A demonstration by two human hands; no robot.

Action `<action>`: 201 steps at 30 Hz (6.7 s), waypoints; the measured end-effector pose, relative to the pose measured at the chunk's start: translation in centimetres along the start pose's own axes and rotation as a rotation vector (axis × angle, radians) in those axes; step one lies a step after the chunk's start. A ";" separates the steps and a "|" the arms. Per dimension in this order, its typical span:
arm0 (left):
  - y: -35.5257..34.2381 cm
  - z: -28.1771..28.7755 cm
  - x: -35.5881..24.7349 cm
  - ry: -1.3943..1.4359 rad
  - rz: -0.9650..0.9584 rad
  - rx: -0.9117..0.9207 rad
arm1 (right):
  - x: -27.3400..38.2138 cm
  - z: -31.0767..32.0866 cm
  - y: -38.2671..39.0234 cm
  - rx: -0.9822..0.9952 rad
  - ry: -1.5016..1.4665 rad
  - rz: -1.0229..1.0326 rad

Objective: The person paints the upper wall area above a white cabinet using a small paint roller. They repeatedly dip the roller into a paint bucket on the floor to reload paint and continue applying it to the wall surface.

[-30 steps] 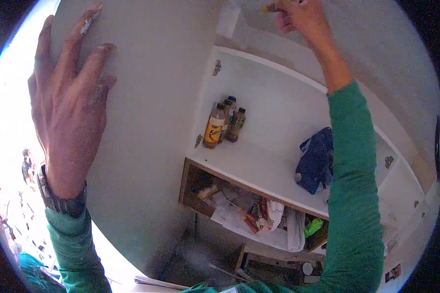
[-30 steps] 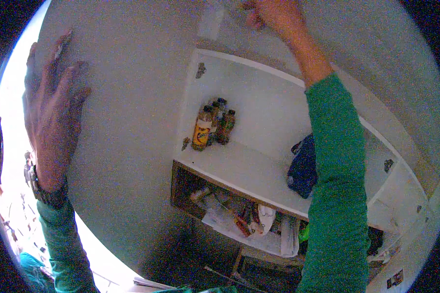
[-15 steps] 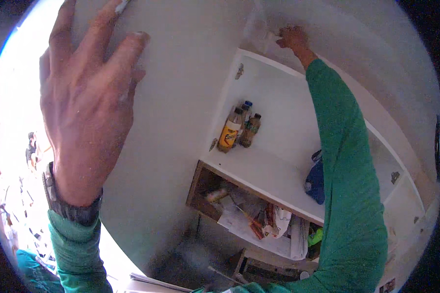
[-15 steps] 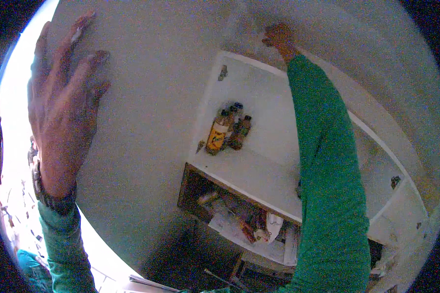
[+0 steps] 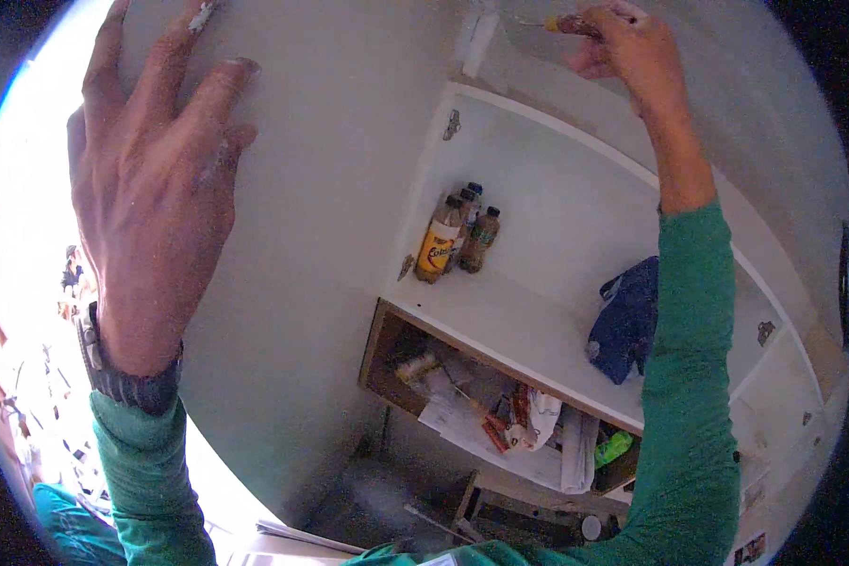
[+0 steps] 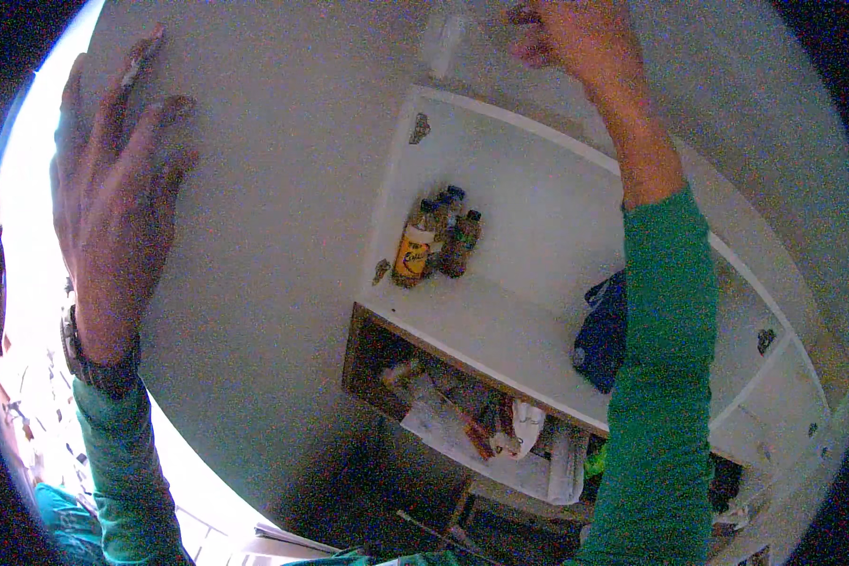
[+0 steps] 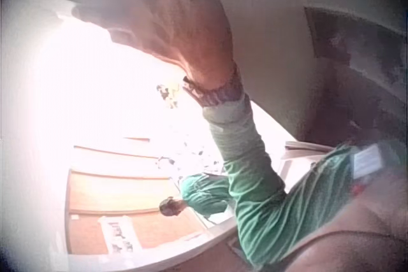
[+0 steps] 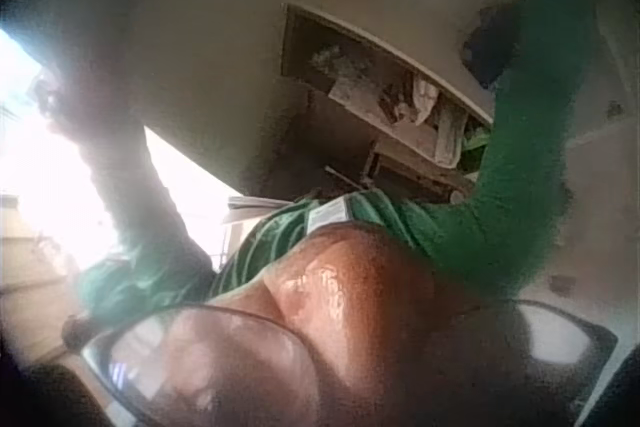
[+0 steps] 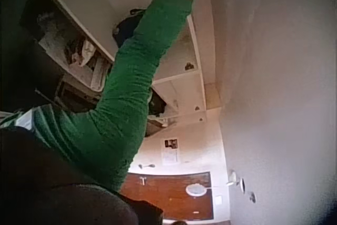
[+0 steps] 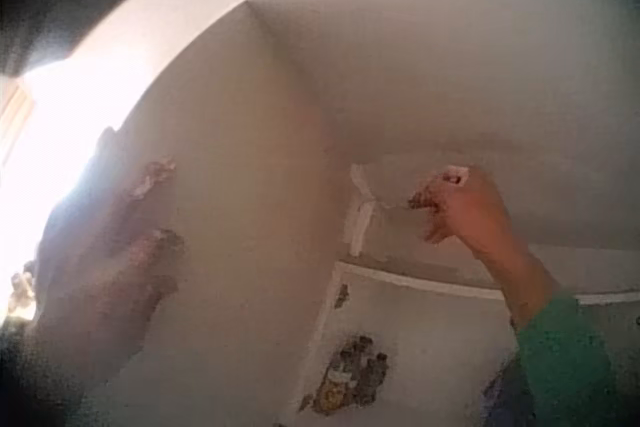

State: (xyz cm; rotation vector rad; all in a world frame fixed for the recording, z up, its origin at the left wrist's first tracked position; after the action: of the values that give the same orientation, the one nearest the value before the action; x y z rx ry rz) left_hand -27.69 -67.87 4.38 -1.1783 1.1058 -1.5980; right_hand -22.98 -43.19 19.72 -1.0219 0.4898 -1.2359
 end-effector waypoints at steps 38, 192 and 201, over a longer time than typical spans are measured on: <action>-0.4 0.1 -0.6 0.052 -0.033 0.015 | -18.8 -5.8 -15.6 0.151 0.970 0.259; 0.0 0.7 -0.3 0.069 -0.061 -0.083 | 4.3 3.2 2.6 -0.098 -0.072 -0.047; 0.2 1.0 -0.3 0.110 -0.018 -0.075 | -12.8 -0.9 -10.7 0.106 0.754 0.245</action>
State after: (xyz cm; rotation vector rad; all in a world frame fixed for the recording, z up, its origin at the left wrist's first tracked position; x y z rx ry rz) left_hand -26.67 -67.80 4.33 -1.1636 1.2385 -1.6636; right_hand -33.33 -31.48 25.65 -0.3576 1.0821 -1.3831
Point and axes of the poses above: each hand's wrist, its own y-axis away from the middle knuckle, its own z-axis out of the back of the hand, x = y × z, the point moved 8 cm from there along -y, towards the middle knuckle, and after that the axes turned 13 degrees about x, right-handed, at the moved point
